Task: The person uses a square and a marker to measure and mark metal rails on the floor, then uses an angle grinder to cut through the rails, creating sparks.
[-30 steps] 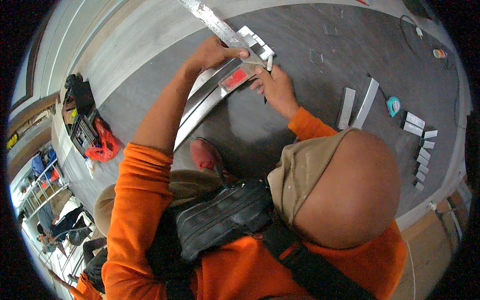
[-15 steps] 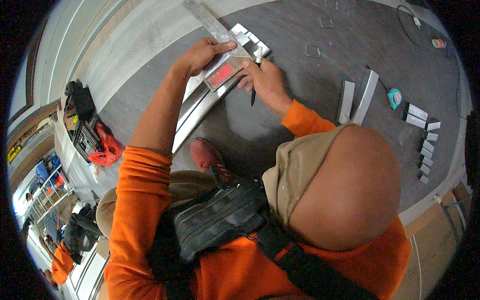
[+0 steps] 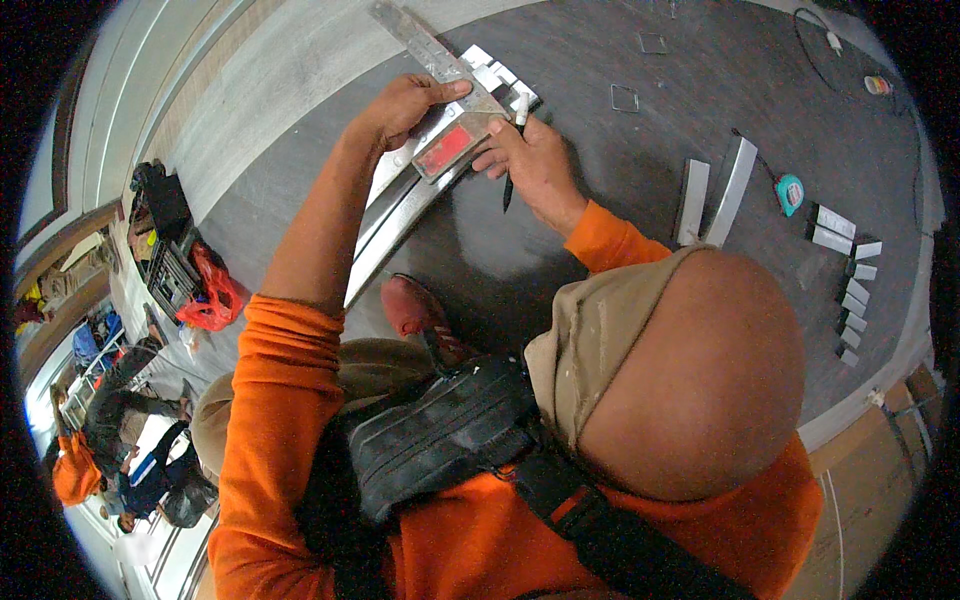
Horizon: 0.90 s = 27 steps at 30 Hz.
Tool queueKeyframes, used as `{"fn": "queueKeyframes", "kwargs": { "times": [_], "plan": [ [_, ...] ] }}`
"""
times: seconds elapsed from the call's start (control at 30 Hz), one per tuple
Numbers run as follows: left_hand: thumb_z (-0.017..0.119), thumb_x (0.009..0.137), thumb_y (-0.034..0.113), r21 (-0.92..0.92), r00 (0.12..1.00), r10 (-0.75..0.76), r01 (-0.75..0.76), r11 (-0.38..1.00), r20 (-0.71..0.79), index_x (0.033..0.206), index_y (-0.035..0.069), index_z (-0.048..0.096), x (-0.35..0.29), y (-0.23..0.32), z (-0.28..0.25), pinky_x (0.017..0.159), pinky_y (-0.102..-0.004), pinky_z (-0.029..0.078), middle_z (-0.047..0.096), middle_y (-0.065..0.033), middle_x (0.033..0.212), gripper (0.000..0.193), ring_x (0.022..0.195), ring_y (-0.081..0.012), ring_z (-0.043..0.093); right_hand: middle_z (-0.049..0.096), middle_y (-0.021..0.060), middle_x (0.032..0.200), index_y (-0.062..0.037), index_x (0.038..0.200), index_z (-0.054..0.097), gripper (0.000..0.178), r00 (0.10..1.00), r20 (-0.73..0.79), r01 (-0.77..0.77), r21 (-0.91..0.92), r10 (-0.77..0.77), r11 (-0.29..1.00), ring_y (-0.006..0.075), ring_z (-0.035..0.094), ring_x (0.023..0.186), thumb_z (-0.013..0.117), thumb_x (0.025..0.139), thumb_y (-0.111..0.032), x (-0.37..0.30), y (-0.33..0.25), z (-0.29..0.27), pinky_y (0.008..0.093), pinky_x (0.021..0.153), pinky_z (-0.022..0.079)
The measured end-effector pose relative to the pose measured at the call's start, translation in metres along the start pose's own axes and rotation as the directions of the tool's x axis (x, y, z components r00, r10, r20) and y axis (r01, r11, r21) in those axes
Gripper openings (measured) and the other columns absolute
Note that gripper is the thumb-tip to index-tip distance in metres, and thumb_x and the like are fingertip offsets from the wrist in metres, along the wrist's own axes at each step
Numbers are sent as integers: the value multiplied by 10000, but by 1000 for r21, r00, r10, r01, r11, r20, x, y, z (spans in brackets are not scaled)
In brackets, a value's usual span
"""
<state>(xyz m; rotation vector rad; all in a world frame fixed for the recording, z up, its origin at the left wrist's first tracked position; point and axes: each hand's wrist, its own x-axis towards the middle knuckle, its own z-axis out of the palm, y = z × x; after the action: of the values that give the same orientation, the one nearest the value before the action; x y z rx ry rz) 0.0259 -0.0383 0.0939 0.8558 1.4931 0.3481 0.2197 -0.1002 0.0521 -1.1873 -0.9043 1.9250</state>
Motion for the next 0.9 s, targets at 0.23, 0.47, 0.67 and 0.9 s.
{"fn": "queueKeyframes", "kwargs": {
  "times": [0.23, 0.47, 0.67, 0.9],
  "plan": [
    [775, 835, 374, -1, 999, -39, 39, 999, 25, 995, -17, 703, 2, 0, -5, 705, -336, 535, 710, -125, 898, 429, 765, -204, 665, 688, 102, 877, 17, 1087, 597, 331, 1000, 12, -5, -20, 5, 1000, 177, 679, 690, 508, 1004, -291, 1, 1, -1, 282, 580, 516],
    [772, 836, 379, 88, 998, -5, 10, 996, -55, 1056, -33, 680, 3, -2, 0, 745, -318, 531, 706, -116, 957, 477, 837, -210, 672, 694, 39, 775, -13, 944, 726, 351, 894, -250, 202, -517, -372, 832, 104, 599, 700, 543, 1000, -307, 13, -56, -43, 266, 631, 461],
    [762, 846, 380, 98, 997, -68, 72, 993, -45, 1047, -37, 682, 17, -19, -8, 705, -332, 510, 699, -105, 927, 470, 774, -193, 644, 725, 12, 883, -48, 1032, 732, 303, 881, 119, 428, -614, -458, 663, 94, 607, 735, 615, 964, -320, 39, -83, -29, 268, 672, 490],
    [761, 849, 365, 33, 1000, 20, -20, 999, -3, 1019, -44, 691, 11, -11, -1, 682, -334, 507, 700, -107, 892, 448, 743, -185, 635, 720, 81, 874, -81, 1033, 732, 263, 872, 227, 457, -694, -433, 557, 172, 650, 789, 649, 922, -304, 42, -77, -31, 307, 695, 513]
  ]
}}
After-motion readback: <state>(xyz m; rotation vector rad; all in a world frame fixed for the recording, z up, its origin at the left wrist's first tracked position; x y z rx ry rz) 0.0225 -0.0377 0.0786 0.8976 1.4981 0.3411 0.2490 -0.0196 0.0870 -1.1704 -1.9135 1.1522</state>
